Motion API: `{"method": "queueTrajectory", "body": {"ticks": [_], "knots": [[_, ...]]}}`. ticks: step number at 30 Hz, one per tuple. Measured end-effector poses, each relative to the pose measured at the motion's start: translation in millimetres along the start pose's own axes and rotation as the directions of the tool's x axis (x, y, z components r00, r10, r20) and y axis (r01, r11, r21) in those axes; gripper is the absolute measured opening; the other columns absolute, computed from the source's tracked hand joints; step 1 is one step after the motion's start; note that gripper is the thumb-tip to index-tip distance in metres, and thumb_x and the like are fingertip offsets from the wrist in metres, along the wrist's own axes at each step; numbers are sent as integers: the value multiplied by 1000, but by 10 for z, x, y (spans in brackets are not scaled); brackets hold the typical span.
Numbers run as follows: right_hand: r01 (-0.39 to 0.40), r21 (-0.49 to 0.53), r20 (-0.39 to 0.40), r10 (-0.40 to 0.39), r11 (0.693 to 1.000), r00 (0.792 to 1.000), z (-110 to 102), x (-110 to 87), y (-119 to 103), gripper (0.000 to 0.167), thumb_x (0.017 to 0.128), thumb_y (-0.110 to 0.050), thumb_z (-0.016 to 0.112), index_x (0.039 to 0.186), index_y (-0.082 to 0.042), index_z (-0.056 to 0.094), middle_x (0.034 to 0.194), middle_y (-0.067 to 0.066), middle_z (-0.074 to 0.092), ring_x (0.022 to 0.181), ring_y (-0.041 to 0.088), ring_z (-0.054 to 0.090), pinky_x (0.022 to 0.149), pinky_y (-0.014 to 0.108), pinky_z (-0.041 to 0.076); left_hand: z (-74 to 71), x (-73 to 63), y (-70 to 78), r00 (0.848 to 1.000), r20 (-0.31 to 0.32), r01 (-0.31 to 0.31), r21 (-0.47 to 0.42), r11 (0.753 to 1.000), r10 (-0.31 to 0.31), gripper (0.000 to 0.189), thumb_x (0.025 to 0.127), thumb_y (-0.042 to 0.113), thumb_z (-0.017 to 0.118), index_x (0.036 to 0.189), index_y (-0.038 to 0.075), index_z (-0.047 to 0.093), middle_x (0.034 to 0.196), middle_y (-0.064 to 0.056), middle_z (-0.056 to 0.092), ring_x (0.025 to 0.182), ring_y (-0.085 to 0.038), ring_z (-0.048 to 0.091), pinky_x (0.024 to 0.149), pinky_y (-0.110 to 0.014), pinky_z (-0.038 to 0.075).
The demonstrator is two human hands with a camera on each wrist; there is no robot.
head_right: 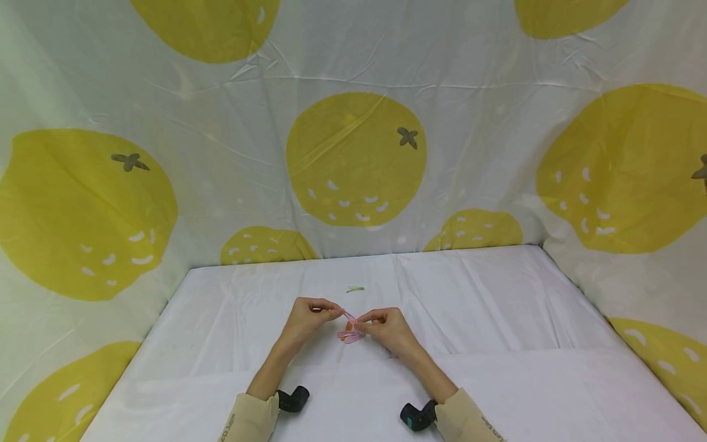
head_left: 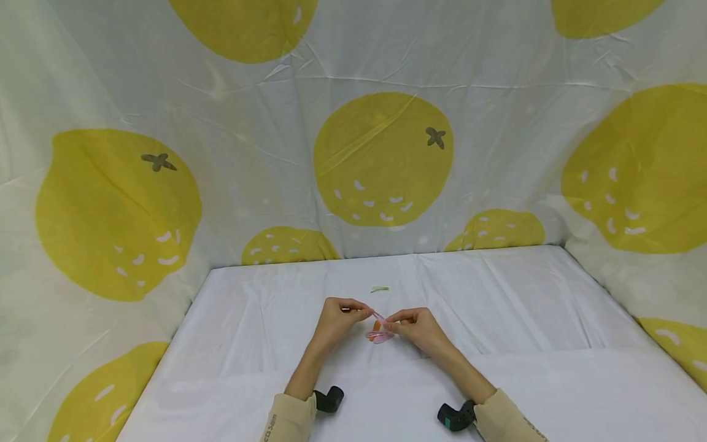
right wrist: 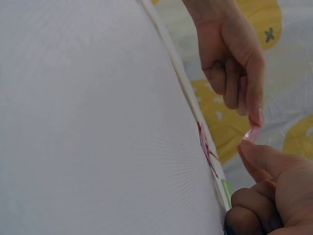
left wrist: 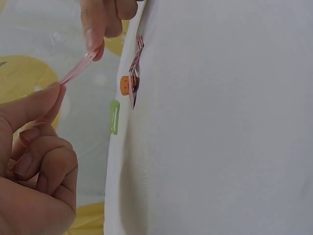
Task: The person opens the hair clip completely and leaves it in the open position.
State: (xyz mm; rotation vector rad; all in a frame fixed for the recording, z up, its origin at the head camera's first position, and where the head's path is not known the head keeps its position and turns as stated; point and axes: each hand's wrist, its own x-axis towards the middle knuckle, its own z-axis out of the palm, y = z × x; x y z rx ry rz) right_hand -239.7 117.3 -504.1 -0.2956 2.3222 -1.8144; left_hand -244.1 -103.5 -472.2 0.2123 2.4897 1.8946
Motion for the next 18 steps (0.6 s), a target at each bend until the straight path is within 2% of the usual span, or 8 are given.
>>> {"method": "queueTrajectory", "body": {"ticks": [2, 6, 8, 10, 14, 18], "knots": [[6, -5, -20, -6, 1000, 1000, 2, -3, -3, 17, 91, -23, 80, 98, -7, 82, 56, -11, 38, 54, 4, 29, 52, 20, 26, 7, -11, 40, 1000, -12, 7, -8, 1000, -7, 10, 85, 7, 83, 87, -4, 81, 87, -17, 78, 76, -8, 59, 66, -21, 44], [4, 29, -97, -1, 1000, 995, 5, -1, -2, 17, 93, -21, 78, 98, -5, 81, 60, -7, 52, 58, 4, 35, 56, 20, 30, 17, -17, 59, 1000, -18, 23, -10, 1000, -23, 10, 85, 4, 81, 87, -6, 80, 84, -17, 77, 73, -8, 56, 64, -21, 42], [-9, 70, -131, 18, 997, 991, 9, 0, -10, 19, 94, -20, 77, 100, -2, 80, 62, -6, 55, 60, 4, 37, 56, 20, 31, 15, 0, 19, 1000, -8, 30, -4, 1000, -31, 11, 84, 6, 82, 86, -5, 80, 82, -14, 76, 71, -8, 54, 63, -21, 41], [-33, 115, -149, 50, 993, 988, 15, 1, -20, 20, 94, -19, 77, 101, 0, 79, 60, -8, 52, 57, 3, 35, 54, 20, 29, 2, 8, -2, 999, 16, 28, 3, 1000, -28, 12, 85, 9, 83, 87, -2, 81, 81, -9, 77, 70, -7, 53, 63, -21, 40], [-42, 144, -133, 61, 989, 989, 18, 4, -28, 22, 94, -19, 76, 102, 2, 77, 57, -9, 44, 53, 3, 32, 51, 20, 27, -15, 18, -20, 998, 52, 20, 19, 1000, -21, 13, 85, 12, 83, 89, -1, 82, 80, -4, 76, 69, -6, 52, 61, -20, 39], [-18, 146, -92, 31, 989, 995, 11, 18, -3, 24, 96, -19, 74, 105, 3, 76, 57, -10, 42, 51, 3, 31, 49, 19, 26, -26, 14, -21, 997, 73, 32, 16, 999, -33, 13, 86, 12, 83, 90, -1, 82, 82, -3, 76, 70, -7, 52, 61, -21, 39]]}}
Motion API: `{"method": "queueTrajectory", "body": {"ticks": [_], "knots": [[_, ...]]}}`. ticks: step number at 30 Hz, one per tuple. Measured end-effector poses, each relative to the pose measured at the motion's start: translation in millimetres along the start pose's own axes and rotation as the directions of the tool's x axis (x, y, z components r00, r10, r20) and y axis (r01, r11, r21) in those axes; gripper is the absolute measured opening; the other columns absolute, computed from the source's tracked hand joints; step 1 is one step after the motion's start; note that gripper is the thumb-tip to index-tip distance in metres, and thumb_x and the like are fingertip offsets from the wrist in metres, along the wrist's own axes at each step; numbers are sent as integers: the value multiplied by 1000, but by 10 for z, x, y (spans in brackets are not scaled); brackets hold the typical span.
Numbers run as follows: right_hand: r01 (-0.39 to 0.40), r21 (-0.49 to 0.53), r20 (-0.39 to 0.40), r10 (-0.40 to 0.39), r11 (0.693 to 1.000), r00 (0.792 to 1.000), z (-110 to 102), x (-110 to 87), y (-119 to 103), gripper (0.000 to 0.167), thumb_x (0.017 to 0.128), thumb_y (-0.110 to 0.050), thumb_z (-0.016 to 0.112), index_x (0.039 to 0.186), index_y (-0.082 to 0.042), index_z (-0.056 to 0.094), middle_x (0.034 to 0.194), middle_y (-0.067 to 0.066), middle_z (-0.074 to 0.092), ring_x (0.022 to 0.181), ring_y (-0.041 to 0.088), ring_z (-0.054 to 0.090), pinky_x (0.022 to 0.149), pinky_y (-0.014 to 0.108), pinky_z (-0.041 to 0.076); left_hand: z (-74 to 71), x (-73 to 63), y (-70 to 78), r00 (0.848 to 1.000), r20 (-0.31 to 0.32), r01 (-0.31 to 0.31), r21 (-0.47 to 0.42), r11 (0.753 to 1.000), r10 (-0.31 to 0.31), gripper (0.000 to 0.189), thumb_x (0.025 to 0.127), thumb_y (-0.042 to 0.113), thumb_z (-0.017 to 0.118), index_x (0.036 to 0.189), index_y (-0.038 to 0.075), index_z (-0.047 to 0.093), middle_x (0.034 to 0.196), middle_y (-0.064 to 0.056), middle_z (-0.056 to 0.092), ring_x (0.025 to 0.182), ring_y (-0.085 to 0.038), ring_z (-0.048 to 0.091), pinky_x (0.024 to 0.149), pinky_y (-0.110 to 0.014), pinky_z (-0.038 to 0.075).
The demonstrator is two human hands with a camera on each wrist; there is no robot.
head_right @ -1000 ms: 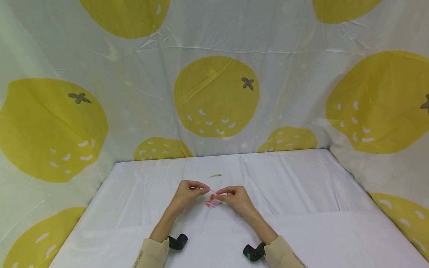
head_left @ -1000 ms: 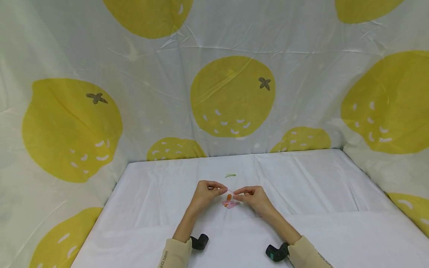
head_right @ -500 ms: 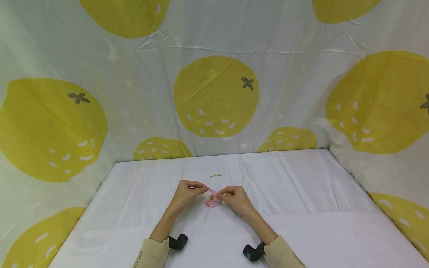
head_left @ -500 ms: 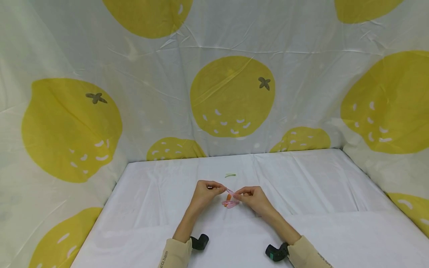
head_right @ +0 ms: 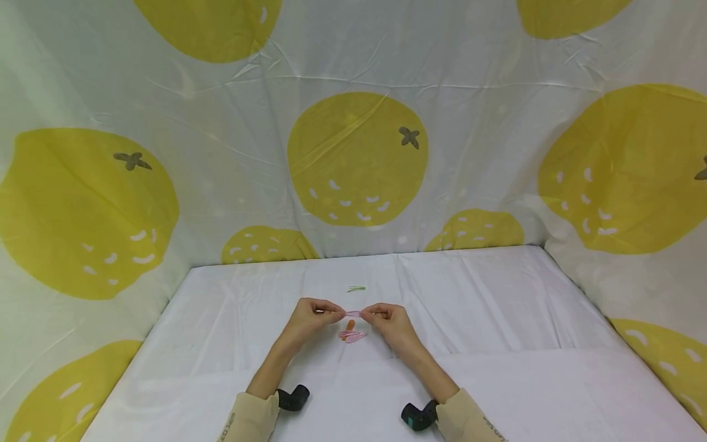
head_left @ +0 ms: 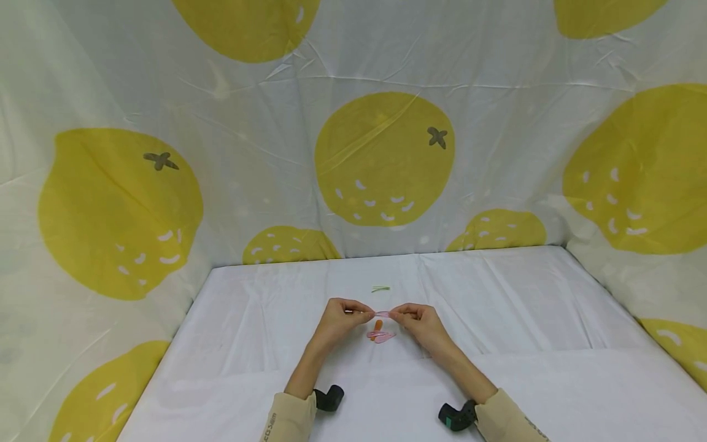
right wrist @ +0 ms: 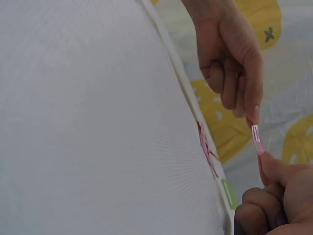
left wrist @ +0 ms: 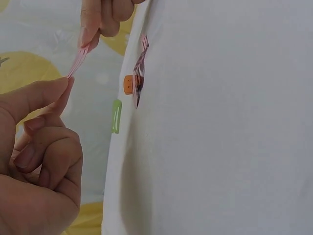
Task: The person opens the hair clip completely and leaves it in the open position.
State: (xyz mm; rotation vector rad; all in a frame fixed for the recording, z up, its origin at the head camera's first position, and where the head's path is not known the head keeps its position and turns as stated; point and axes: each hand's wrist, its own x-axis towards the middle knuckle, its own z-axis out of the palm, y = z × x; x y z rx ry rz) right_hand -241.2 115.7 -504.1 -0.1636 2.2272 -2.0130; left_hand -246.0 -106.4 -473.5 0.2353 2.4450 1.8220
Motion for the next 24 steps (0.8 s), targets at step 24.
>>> {"method": "queueTrajectory", "body": {"ticks": [24], "knots": [[17, 67, 30, -19, 998, 999, 11, -23, -26, 26, 99, -15, 70, 108, 9, 71, 56, -12, 41, 49, 1, 28, 48, 19, 24, -17, -10, -22, 999, 41, 13, -65, 998, -10, 16, 89, 12, 81, 93, -3, 81, 91, -8, 79, 81, -7, 59, 69, -21, 45]]}}
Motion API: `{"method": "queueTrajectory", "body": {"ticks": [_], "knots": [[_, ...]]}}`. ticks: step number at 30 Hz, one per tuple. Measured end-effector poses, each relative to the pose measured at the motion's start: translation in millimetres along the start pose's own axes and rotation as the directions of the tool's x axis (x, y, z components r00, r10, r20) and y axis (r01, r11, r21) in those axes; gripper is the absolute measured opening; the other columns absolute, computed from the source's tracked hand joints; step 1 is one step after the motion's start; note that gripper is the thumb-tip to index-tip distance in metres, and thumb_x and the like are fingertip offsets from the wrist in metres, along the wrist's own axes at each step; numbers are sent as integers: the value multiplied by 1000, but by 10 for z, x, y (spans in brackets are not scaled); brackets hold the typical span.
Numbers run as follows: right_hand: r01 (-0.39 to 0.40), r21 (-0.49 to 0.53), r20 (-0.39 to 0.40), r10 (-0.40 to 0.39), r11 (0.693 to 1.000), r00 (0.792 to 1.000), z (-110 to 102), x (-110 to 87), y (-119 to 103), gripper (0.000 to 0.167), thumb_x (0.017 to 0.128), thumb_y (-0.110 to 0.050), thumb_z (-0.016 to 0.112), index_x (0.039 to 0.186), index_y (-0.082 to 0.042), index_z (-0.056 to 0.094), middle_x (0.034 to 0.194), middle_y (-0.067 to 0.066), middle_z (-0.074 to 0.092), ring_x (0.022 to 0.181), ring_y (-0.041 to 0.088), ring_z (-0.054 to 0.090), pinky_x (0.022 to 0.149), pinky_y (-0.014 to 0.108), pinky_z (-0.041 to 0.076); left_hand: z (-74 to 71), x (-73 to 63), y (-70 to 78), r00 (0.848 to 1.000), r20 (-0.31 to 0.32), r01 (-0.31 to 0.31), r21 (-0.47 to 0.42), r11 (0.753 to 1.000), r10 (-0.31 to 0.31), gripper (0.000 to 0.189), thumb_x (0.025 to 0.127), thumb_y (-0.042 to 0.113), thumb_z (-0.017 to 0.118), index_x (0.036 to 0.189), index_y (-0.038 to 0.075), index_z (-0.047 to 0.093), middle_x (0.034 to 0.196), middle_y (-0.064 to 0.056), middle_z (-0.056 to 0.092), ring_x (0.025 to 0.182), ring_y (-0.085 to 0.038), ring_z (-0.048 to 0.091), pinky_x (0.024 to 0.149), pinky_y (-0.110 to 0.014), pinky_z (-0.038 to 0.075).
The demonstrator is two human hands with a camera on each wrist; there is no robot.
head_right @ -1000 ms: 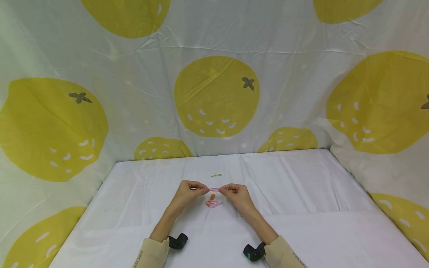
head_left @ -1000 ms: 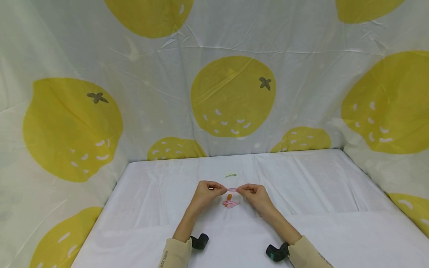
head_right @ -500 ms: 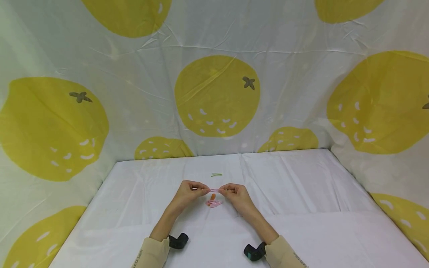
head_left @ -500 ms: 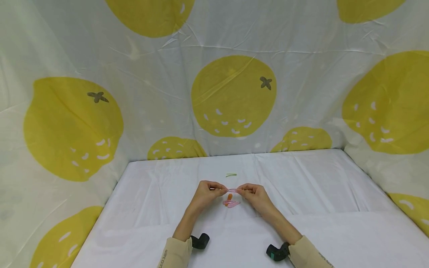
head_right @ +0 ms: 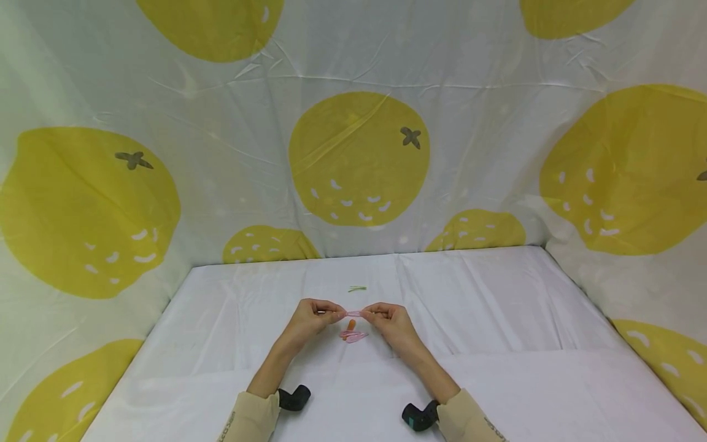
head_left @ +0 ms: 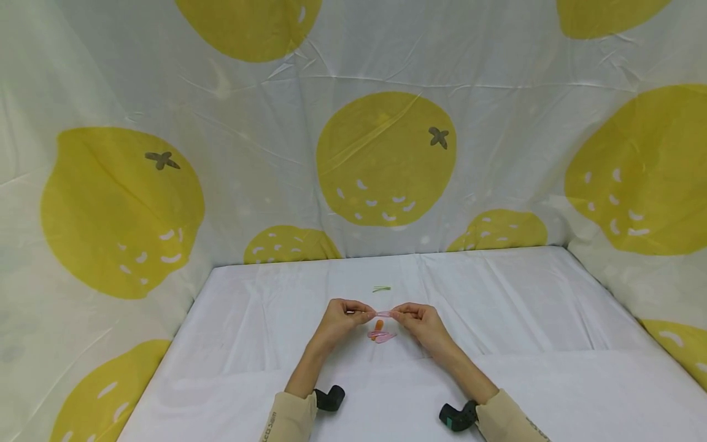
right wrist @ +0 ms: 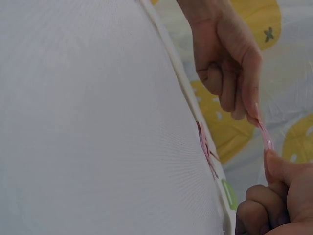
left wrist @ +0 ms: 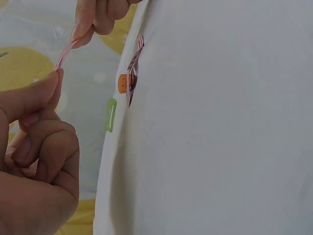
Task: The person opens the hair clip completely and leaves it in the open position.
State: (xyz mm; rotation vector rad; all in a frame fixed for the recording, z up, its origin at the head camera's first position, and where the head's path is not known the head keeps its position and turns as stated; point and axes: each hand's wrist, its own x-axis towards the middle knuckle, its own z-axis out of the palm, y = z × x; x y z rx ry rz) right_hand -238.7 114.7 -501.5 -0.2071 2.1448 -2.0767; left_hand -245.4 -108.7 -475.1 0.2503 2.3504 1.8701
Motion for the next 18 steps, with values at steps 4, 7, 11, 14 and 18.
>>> {"method": "queueTrajectory", "body": {"ticks": [4, 7, 11, 14, 18], "knots": [[36, -21, -25, -36, 999, 999, -11, 0, 14, 26, 97, -19, 73, 110, 4, 74, 57, -11, 37, 49, 2, 27, 48, 19, 24, -2, 0, 2, 1000, -8, 3, -3, 1000, -3, 15, 90, 13, 80, 94, -2, 81, 91, -7, 79, 82, -7, 57, 70, -22, 44], [98, -53, -25, -100, 994, 995, -22, 7, 29, 27, 93, -20, 79, 113, -2, 77, 60, -8, 34, 51, 3, 26, 49, 19, 24, -6, 2, 9, 1000, -7, 8, -18, 1000, -8, 16, 91, 12, 78, 95, -3, 81, 82, 0, 75, 69, -8, 48, 59, -22, 37], [185, -90, -20, -187, 979, 982, -34, 18, 48, 29, 87, -17, 84, 114, -6, 79, 61, -4, 32, 52, 3, 26, 50, 20, 25, -10, 9, 10, 999, 19, 36, -59, 998, -35, 18, 91, 12, 77, 98, -5, 79, 71, 6, 65, 54, -8, 34, 50, -21, 28], [227, -121, -35, -232, 966, 972, -38, 22, 53, 26, 85, -16, 86, 109, -8, 81, 60, -4, 32, 52, 2, 26, 49, 19, 25, -11, 13, 10, 998, 38, 55, -77, 996, -52, 20, 92, 13, 77, 100, -6, 79, 69, 6, 63, 50, -7, 31, 49, -21, 27], [244, -156, -56, -255, 957, 965, -37, 15, 45, 24, 85, -18, 86, 107, -10, 82, 59, -4, 33, 52, 2, 28, 49, 19, 26, -13, 14, 15, 997, 47, 60, -82, 995, -57, 22, 92, 15, 78, 101, -5, 79, 69, 7, 63, 49, -7, 29, 49, -22, 26]]}}
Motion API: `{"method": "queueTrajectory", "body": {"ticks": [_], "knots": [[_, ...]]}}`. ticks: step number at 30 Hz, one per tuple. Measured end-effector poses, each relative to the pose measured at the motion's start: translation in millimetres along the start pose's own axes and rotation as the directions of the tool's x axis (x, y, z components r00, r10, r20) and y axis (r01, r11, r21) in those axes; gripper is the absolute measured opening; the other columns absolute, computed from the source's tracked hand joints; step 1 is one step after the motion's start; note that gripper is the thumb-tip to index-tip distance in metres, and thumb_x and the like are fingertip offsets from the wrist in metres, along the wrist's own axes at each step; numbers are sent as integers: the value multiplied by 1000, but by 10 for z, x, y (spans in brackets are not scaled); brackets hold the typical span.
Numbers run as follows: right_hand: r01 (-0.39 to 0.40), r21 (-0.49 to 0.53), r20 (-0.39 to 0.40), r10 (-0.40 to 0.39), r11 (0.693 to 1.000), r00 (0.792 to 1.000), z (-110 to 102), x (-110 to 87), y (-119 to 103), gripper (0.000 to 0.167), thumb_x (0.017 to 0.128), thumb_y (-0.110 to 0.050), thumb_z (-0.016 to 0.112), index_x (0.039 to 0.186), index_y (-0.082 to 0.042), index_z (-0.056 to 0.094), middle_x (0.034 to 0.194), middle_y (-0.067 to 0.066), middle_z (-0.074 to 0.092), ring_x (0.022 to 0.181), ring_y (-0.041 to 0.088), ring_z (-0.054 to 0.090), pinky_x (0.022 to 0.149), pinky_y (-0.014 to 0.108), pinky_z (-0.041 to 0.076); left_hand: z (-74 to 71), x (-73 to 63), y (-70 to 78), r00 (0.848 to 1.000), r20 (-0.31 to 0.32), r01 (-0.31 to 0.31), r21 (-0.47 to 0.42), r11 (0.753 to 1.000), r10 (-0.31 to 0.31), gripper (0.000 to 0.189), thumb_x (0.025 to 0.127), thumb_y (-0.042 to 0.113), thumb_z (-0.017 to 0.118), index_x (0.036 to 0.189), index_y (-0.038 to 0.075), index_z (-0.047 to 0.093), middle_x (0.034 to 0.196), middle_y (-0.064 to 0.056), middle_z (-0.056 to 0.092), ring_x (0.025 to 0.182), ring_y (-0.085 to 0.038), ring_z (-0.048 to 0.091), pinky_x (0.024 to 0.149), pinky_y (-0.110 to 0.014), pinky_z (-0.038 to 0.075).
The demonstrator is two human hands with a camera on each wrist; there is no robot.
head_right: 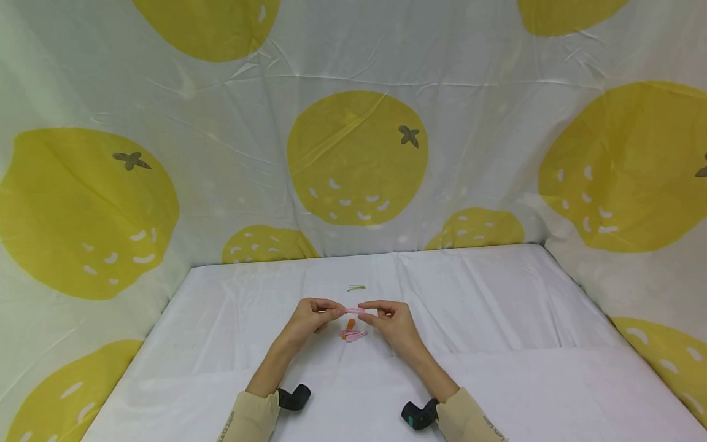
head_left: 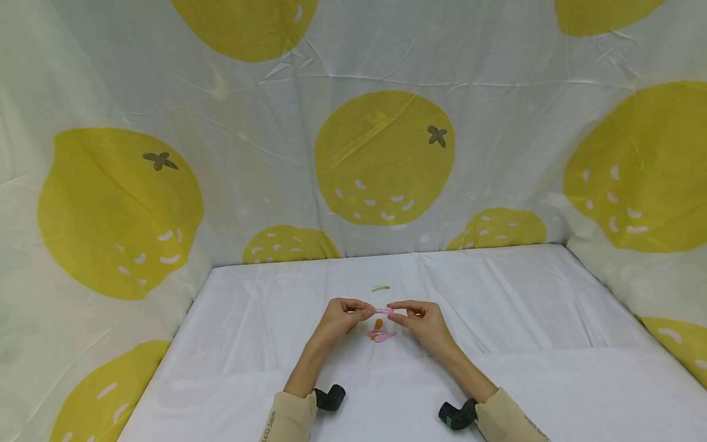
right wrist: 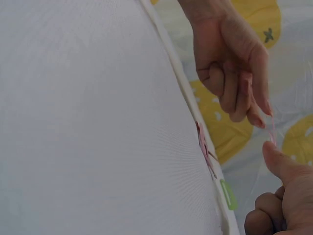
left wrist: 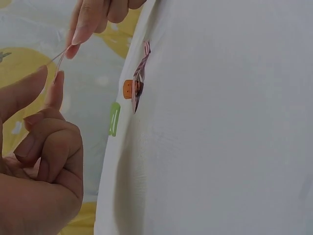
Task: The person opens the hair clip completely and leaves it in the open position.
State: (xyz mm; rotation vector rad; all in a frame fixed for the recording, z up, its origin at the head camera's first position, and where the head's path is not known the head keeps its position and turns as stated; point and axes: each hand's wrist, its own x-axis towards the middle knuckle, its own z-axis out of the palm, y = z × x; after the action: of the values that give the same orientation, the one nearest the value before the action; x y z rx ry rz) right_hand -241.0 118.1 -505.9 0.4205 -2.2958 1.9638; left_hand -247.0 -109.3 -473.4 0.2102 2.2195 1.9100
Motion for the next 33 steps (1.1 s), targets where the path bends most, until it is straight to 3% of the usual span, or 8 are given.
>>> {"method": "queueTrajectory", "body": {"ticks": [8, 18, 33], "knots": [[-51, 0, -29, 51, 999, 998, 3, -1, -31, 23, 85, -19, 86, 105, -8, 83, 59, -3, 34, 51, 2, 29, 49, 19, 25, 20, 13, -3, 997, -44, -63, 27, 998, 64, 22, 83, 12, 87, 100, -1, 81, 62, 10, 41, 60, -6, 31, 55, -21, 25], [-31, 1, -4, 31, 1000, 1000, -1, 0, -1, 21, 85, -19, 86, 103, -9, 83, 58, -4, 35, 51, 3, 29, 48, 19, 25, 19, -10, -5, 979, -48, -200, 19, 980, 200, 17, 84, 11, 86, 97, 1, 83, 69, 3, 55, 68, -8, 39, 61, -20, 31], [-69, -12, -11, 69, 998, 998, 1, -1, -10, 22, 86, -24, 85, 104, -12, 83, 58, -4, 40, 50, 3, 30, 48, 19, 25, 12, 3, -34, 981, -78, -175, 42, 984, 178, 13, 85, 15, 86, 93, 5, 84, 80, -11, 72, 73, -9, 44, 65, -20, 37]]}}
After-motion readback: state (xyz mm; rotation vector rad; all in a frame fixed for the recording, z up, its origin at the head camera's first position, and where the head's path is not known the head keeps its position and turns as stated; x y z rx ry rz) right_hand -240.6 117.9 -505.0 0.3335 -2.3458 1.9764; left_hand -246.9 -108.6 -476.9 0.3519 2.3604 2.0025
